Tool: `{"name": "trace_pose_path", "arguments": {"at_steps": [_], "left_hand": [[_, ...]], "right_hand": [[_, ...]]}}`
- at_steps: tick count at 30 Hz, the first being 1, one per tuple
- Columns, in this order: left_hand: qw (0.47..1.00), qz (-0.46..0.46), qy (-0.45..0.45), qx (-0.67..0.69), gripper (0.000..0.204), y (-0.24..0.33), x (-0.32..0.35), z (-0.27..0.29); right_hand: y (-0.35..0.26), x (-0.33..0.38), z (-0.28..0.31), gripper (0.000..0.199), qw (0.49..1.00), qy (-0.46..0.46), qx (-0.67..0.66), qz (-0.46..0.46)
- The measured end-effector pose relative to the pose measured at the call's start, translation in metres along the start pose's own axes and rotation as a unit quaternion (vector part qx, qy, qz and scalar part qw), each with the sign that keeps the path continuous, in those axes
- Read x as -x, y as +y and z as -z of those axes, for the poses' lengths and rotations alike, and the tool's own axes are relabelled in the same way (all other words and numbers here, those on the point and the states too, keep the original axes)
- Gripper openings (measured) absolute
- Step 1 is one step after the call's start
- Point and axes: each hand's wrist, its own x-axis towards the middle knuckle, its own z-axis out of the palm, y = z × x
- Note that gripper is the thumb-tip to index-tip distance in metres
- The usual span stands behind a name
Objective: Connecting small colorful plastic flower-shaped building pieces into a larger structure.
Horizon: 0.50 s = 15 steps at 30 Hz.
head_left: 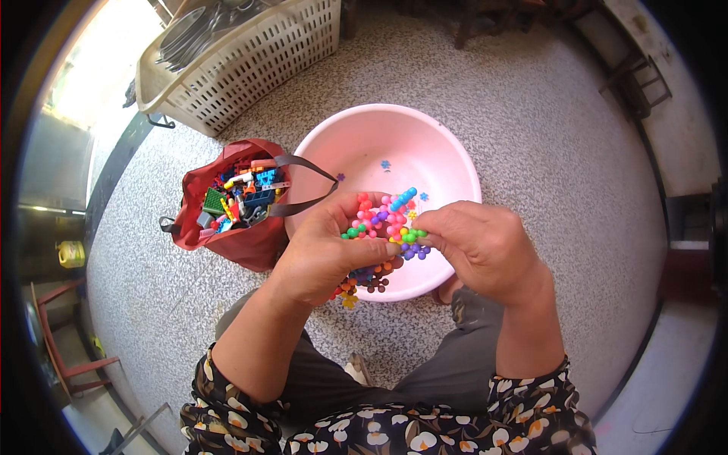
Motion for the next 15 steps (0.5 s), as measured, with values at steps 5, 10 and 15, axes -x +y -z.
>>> {"name": "trace_pose_path", "arguments": {"at_steps": [5,10,15], "left_hand": [[1.0,0.007,-0.001,-0.008,0.038,-0.0025,-0.0031,-0.0005],[1.0,0.019,0.008,-0.001,0.031,-0.0019,-0.0032,-0.0034],[1.0,0.02,0.01,0.002,0.03,-0.0033,-0.0043,-0.0044]], "right_hand": [[0.0025,0.0001,-0.0007,0.017,1.0,-0.01,0.017,0.013],[0.0069,0.0006,-0.0039,0.019,0.999,-0.008,0.027,0.038],[0.0069,0.0013,-0.0036,0.019,0.998,-0.011,0.042,0.044]]}}
